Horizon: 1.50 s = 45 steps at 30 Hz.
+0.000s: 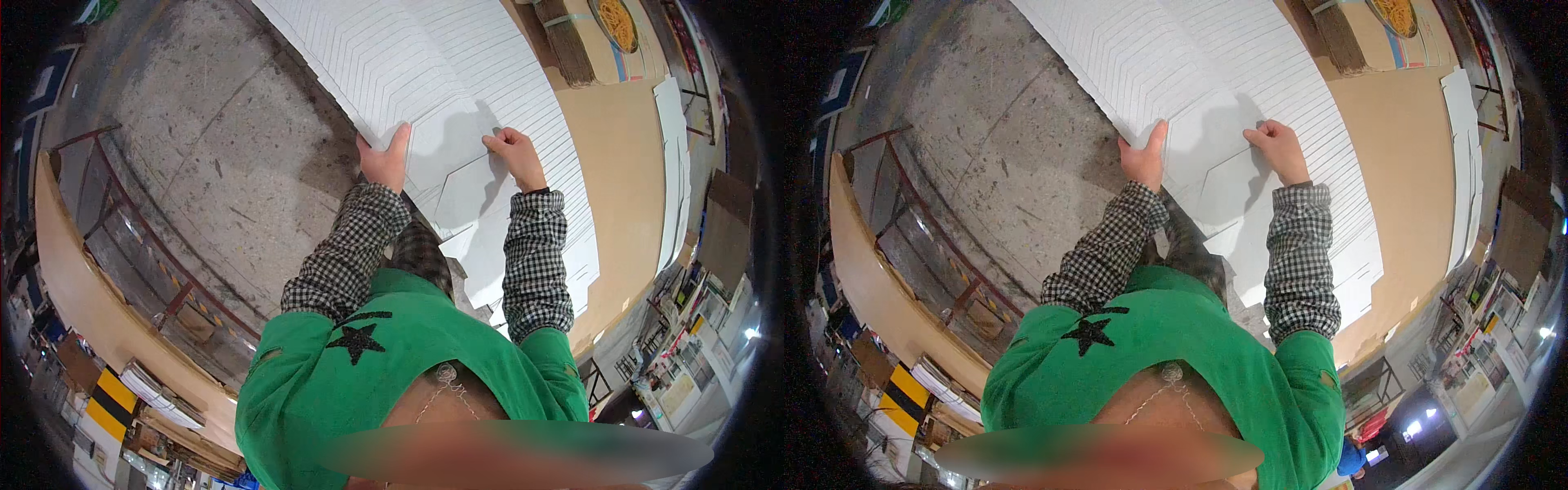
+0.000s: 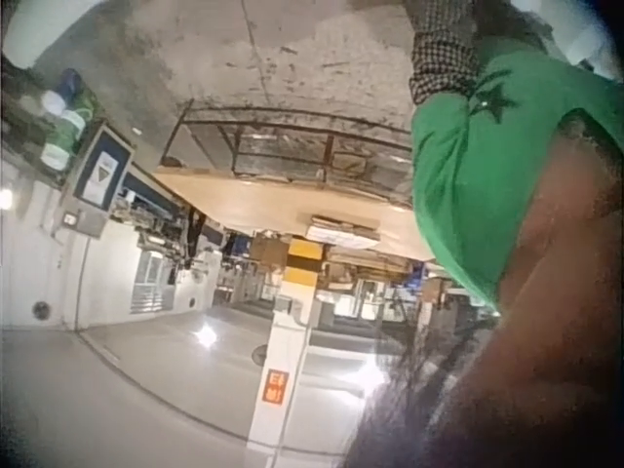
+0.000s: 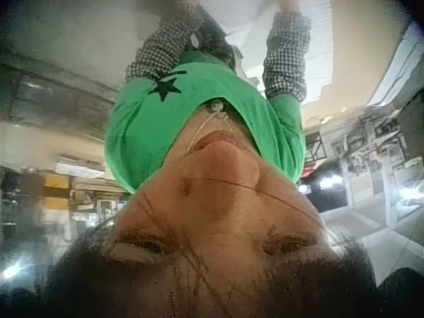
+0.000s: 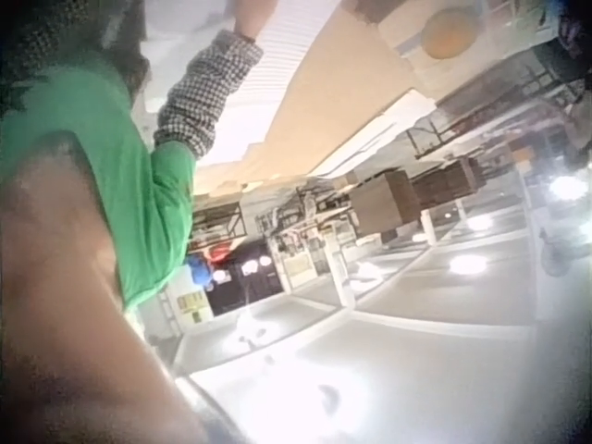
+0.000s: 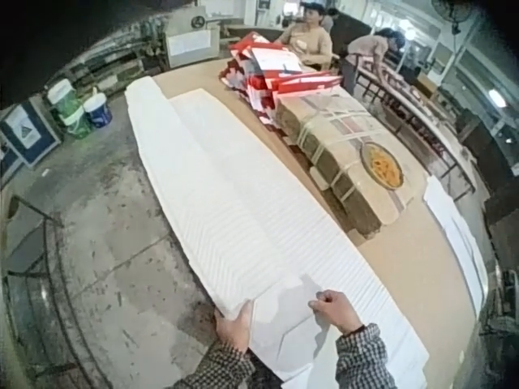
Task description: Organizing and stacking large die-cut paper sheets on a work table in a factory setting.
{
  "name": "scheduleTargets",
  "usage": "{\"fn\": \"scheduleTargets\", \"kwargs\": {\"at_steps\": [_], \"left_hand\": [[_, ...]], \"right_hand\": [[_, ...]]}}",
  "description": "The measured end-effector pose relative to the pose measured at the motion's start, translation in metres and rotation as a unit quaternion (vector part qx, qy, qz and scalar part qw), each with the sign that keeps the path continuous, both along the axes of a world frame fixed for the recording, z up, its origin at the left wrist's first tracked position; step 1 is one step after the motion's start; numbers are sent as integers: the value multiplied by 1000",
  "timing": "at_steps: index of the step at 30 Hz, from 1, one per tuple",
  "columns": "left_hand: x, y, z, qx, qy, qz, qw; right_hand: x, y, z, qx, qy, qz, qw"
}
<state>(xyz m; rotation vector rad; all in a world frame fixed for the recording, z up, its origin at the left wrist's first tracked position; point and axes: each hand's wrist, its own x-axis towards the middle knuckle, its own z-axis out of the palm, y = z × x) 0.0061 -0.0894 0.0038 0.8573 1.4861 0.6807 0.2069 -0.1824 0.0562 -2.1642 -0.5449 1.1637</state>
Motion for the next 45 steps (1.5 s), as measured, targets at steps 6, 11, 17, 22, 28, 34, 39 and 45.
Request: {"fn": "scheduleTargets", "kwargs": {"at_steps": [6, 11, 17, 22, 28, 34, 39, 45], "left_hand": [[1, -1, 15, 23, 32, 5, 999], [4, -1, 38, 29, 89, 0, 996], [-2, 2, 3, 99, 199, -42, 974], [0, 4, 22, 66, 111, -34, 991], [2, 3, 6, 118, 79, -7, 990], [-4, 6, -13, 131, 75, -14, 988], [-3, -1, -4, 110, 124, -19, 986], [-11, -22, -13, 93, 82, -36, 992]], "right_hand": [[1, -6, -2, 22, 43, -4, 999], [2, -10, -3, 54, 71, 15, 996], [-8, 0, 5, 42, -2, -12, 999], [-2, -7, 2, 47, 54, -17, 997], [-1, -12, -4, 55, 46, 5, 997], [-4, -12, -1, 56, 50, -8, 997], [-3, -14, 0, 35, 8, 5, 999], [1, -21, 3, 1, 13, 22, 1000]]}}
